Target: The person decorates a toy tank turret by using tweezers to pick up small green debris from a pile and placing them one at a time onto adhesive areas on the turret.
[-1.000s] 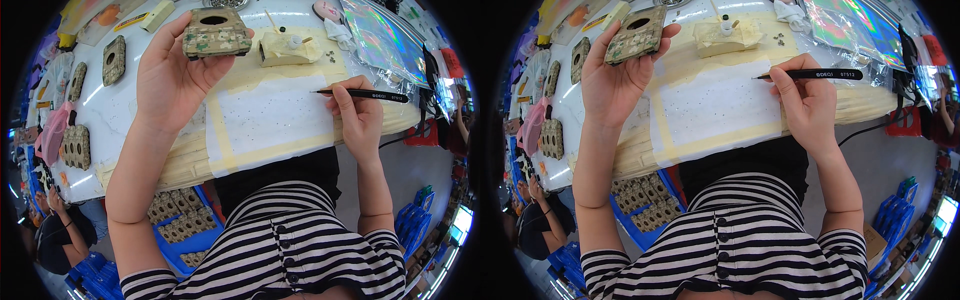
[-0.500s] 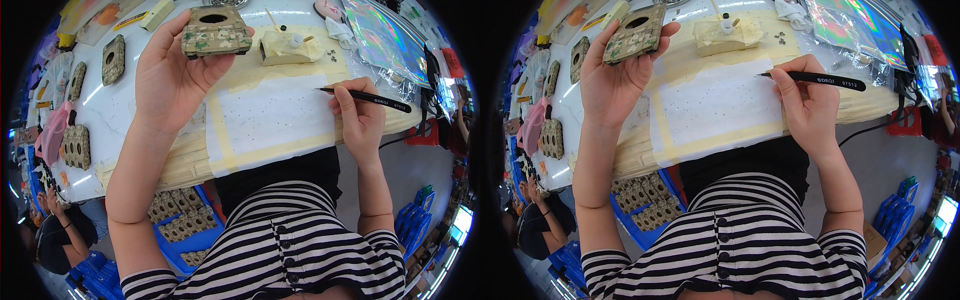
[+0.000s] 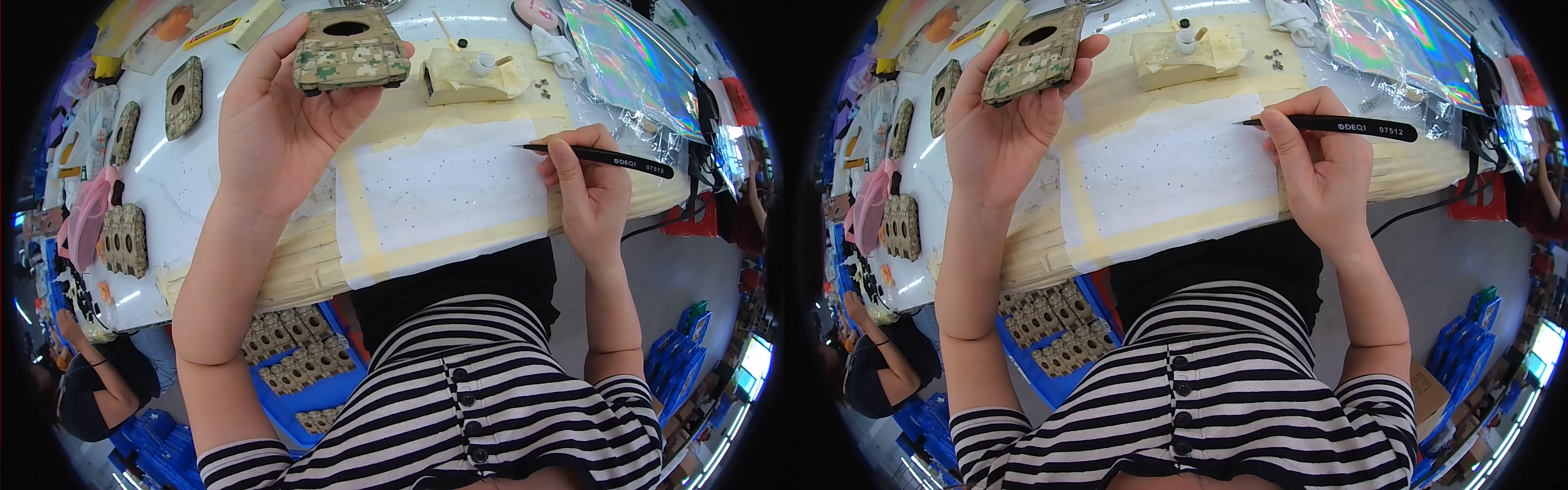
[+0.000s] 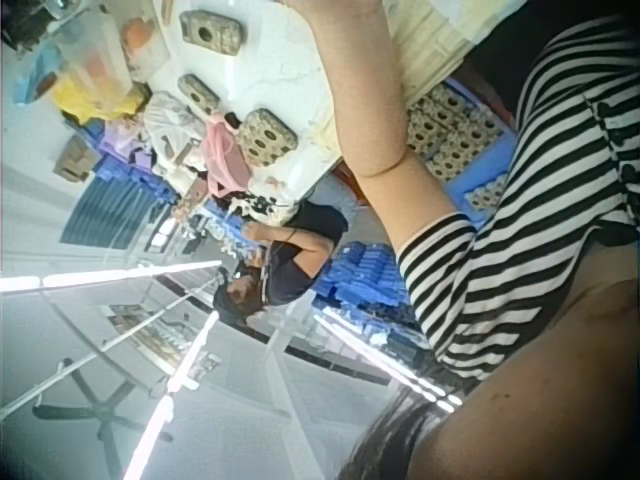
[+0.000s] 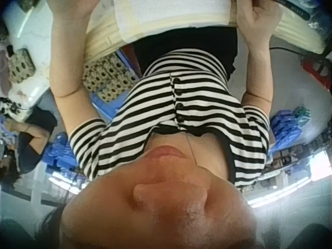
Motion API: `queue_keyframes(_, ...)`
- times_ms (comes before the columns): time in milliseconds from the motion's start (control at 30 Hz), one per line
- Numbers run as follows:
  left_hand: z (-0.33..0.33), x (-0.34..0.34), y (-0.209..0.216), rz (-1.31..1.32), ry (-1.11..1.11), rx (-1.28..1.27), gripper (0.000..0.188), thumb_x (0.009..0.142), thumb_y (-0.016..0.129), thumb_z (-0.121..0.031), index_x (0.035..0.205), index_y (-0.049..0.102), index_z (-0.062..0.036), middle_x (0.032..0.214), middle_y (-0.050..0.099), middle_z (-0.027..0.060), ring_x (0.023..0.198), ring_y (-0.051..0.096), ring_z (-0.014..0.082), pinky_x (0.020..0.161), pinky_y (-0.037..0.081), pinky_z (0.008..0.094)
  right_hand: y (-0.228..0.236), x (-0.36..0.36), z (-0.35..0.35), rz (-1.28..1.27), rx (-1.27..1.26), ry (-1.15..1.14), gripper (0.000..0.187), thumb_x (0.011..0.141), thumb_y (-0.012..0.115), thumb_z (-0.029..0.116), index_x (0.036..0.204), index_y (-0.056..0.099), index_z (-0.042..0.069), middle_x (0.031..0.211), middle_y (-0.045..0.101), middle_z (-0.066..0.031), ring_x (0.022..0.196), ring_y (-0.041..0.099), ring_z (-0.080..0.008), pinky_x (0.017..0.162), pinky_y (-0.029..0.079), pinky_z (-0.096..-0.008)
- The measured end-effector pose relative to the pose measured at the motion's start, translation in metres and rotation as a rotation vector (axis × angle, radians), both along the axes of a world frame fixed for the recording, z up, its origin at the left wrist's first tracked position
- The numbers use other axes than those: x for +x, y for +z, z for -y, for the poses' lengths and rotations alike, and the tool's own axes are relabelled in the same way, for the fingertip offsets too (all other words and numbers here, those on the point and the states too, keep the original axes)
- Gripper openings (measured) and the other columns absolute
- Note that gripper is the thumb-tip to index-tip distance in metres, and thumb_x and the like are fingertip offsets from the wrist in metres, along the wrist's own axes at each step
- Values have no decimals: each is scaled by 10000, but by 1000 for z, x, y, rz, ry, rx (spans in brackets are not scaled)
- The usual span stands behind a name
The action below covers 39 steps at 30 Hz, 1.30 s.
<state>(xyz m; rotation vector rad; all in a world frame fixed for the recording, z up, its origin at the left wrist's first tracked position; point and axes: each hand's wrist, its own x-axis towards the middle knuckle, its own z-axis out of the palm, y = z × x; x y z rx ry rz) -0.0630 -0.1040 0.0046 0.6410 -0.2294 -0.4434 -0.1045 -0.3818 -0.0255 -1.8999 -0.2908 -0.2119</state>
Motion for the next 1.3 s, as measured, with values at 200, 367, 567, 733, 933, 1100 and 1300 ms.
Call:
queue_keyframes(200,1,0,0,-10,-5,-9,557,981,312,-269,1297,239,183,1263,341,416,1102,538,360,816,582,294,-1,0,0,2,-5,6,144,902,581,96,866,578,-43,747,586,-43,626,555,-74,560,436,-186)
queue_keyframes(367,1,-1,1,-12,1,-5,555,980,316,-268,1296,240,182,1262,340,418,1100,538,360,811,584,293,-1,1,0,11,7,16,144,903,579,94,869,577,-45,756,591,-43,624,556,-75,565,436,-185)
queue_keyframes(567,1,0,1,0,2,0,552,979,317,-266,1297,241,179,1256,344,419,1096,542,359,807,586,294,0,0,0,1,7,13,145,904,579,96,867,576,-44,755,588,-43,628,558,-74,567,438,-185)
queue_keyframes(733,1,0,1,4,13,13,552,978,320,-268,1297,245,177,1248,355,418,1095,543,356,799,589,292,-1,1,1,12,6,10,142,901,586,98,873,574,-41,762,583,-42,632,560,-76,566,440,-183)
queue_keyframes(933,2,-1,0,-2,109,80,553,977,322,-270,1299,248,173,1254,355,415,1102,540,356,788,591,289,2,2,1,34,44,-12,130,902,585,96,877,566,-31,774,584,-44,636,556,-77,571,453,-189)
queue_keyframes(1100,4,-4,0,-56,120,87,538,974,325,-280,1283,306,159,1244,400,388,1067,570,341,778,591,285,29,10,-3,168,79,65,120,909,573,94,896,549,-23,785,592,-54,651,552,-79,602,463,-193)
queue_keyframes(1300,9,-7,6,-136,212,160,508,968,332,-305,1243,408,116,1162,504,349,973,629,296,714,596,266,70,32,-25,276,72,282,150,942,509,122,934,518,-28,889,621,-144,673,558,-112,621,469,-231)
